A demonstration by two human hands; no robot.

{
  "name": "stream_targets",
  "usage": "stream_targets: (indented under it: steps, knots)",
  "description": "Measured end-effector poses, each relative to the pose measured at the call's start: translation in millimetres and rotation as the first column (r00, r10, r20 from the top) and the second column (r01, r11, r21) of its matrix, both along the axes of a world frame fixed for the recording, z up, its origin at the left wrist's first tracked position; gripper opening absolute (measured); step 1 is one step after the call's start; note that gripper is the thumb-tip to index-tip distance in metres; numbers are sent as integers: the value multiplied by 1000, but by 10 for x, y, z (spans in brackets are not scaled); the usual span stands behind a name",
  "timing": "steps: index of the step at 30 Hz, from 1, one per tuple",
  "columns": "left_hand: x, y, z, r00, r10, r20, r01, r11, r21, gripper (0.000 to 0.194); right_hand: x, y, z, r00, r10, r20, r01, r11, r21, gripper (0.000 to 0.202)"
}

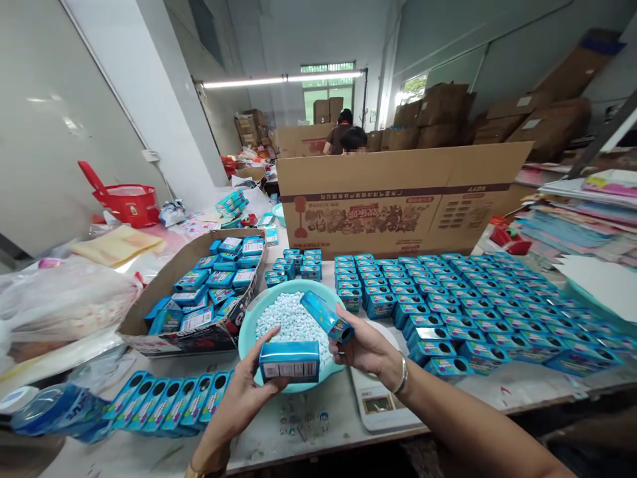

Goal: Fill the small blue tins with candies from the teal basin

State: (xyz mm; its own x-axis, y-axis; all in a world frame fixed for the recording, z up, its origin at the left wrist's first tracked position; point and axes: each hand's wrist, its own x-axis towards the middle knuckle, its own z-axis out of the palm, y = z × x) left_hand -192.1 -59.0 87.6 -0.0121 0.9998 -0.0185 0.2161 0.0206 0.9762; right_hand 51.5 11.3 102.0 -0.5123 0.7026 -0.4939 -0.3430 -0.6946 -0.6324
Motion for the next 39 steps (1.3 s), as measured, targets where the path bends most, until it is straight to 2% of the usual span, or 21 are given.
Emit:
stream_targets:
  steps: [3,6,8,10,14,17,20,21,23,25,27,28,29,30,31,32,33,34,36,37,39]
  knots:
    - [-42,67,-25,991,-27,135,45,990,-135,85,-28,34,15,998,-56,19,52,983,178,40]
    - [4,112,-155,972,28,234,42,957,-288,85,-91,32,24,998,-8,62,-21,889,457,44]
    - [83,126,-254,961,55,272,38,945,-325,78,-158,18,-18,987,11,158,-95,841,533,43]
    - [178,130,-339,945,65,320,51,939,-341,72,-240,3,-112,979,29,202,-123,875,469,43]
    - [307,101,-466,908,123,402,41,926,-375,70,-385,18,-346,997,70,36,-77,974,214,45]
    - [298,45,-506,967,124,222,-79,976,-202,75,-459,96,-444,1000,12,-19,-11,998,63,43]
    - [217,48,-455,981,148,-124,-129,981,143,91,-542,191,-468,999,27,-20,-29,993,-112,37]
    - [177,79,-416,957,147,-248,-82,964,254,88,-576,223,-468,998,60,-13,-61,989,-138,34]
    - [79,184,-311,861,107,-498,117,910,398,74,-650,310,-462,992,125,13,-123,986,-109,30]
    - [-38,319,-181,749,62,-659,277,875,397,66,-718,457,-456,975,207,85,-209,978,15,37]
    - [-156,452,-39,682,70,-728,266,904,336,60,-780,683,-465,933,248,261,-317,910,267,52]
    - [-205,513,32,641,99,-761,208,932,297,59,-812,818,-481,899,217,380,-379,821,428,56]
    - [-241,571,100,582,122,-804,142,958,248,60,-848,959,-508,860,135,492,-439,687,580,54]
    - [-258,628,162,501,120,-857,84,979,186,61,-888,1098,-548,821,15,571,-493,523,695,49]
    - [-253,687,216,404,90,-910,35,993,114,59,-933,1227,-598,782,-108,613,-544,362,757,42]
    - [-227,749,257,306,36,-951,-6,999,36,55,-979,1339,-659,742,-208,637,-595,236,769,35]
    - [-181,817,284,218,-32,-975,-37,998,-41,50,-1025,1432,-725,702,-279,655,-642,151,752,31]
    - [-117,889,295,154,-101,-983,-61,992,-111,46,-1065,1503,-794,666,-323,673,-680,110,725,28]
    - [33,1043,268,96,-208,-973,-81,973,-216,45,-1118,1588,-918,630,-341,697,-708,116,696,25]
    - [107,1119,236,90,-239,-967,-76,966,-246,46,-1128,1607,-966,644,-321,694,-682,170,711,23]
    - [219,1249,153,94,-267,-959,-54,961,-273,46,-1119,1610,-1025,717,-263,646,-554,348,757,19]
